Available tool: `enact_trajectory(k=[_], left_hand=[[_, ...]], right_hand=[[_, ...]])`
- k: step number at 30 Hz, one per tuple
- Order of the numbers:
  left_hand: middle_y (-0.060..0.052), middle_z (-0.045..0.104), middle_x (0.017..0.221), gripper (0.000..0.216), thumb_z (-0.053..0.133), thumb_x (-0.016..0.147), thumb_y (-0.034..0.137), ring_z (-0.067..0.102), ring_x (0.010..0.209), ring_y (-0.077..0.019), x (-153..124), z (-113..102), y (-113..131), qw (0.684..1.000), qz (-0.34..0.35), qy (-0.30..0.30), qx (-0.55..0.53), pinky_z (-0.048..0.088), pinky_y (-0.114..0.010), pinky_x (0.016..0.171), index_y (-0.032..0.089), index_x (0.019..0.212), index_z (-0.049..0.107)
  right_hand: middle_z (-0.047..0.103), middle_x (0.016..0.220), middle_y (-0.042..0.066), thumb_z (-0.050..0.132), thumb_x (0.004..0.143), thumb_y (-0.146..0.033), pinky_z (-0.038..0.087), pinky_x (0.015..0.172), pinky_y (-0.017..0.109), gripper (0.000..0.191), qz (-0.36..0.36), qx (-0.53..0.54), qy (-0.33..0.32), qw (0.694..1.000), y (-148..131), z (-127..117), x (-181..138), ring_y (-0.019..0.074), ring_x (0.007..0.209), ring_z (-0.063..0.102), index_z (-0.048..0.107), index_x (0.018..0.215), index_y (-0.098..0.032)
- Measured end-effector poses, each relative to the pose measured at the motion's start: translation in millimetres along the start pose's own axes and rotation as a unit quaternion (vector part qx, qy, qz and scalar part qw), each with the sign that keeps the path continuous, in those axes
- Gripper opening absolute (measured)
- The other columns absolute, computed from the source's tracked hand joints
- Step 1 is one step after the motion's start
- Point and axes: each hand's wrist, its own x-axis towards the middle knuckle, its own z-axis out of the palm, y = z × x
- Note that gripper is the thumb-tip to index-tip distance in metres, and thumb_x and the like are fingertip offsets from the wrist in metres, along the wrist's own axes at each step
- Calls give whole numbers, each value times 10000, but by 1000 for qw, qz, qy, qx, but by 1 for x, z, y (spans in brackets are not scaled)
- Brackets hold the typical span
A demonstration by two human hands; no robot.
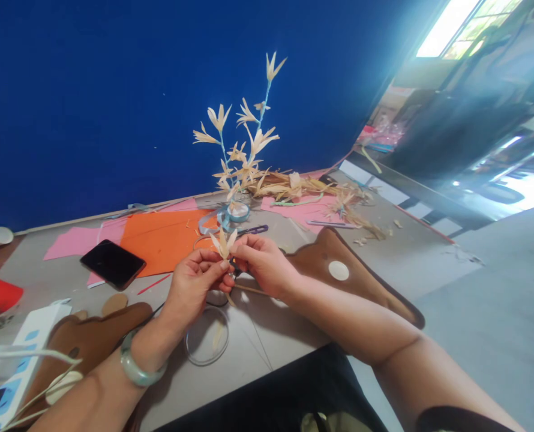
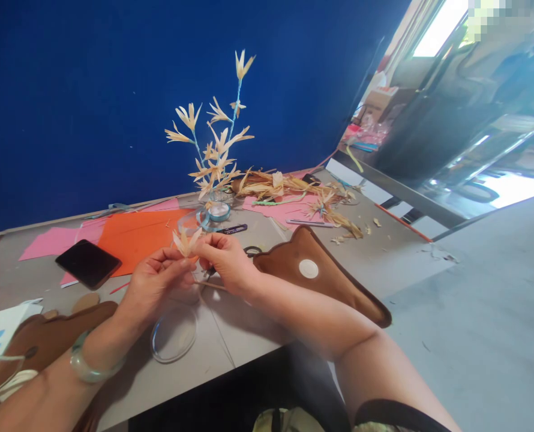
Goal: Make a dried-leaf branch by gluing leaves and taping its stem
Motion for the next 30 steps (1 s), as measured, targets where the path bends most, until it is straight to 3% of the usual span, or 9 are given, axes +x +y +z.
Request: enact_trajectory(k=[5,14,30], left_hand=[[-14,701,637,375,828,613,280,635,489,-116,0,1,1,1000,2,-1,2,545,-218,496,121,876,612],[-27,710,665,341,822,621,274,646,508,-119,1,-2,-3,1000,22,12,14,561,-231,518,109,875,665],[-21,686,620,278,830,595,259,623,484,-117,2,0,-3,1000,10,24,4,542,-235,490,121,762,656]], right_hand=[[511,486,-52,712,687,-283,278,485,216,206,-8,-11,8,1000,0,0,0,60,456,412,560,636,-154],[505,495,-58,710,703,-291,286,525,229,241,-12,-18,12,1000,1,0,0,62,475,414,522,623,-163],[483,501,-54,702,689,-275,264,545,238,188,6,-11,6,1000,1,0,1,65,499,388,578,626,-149]])
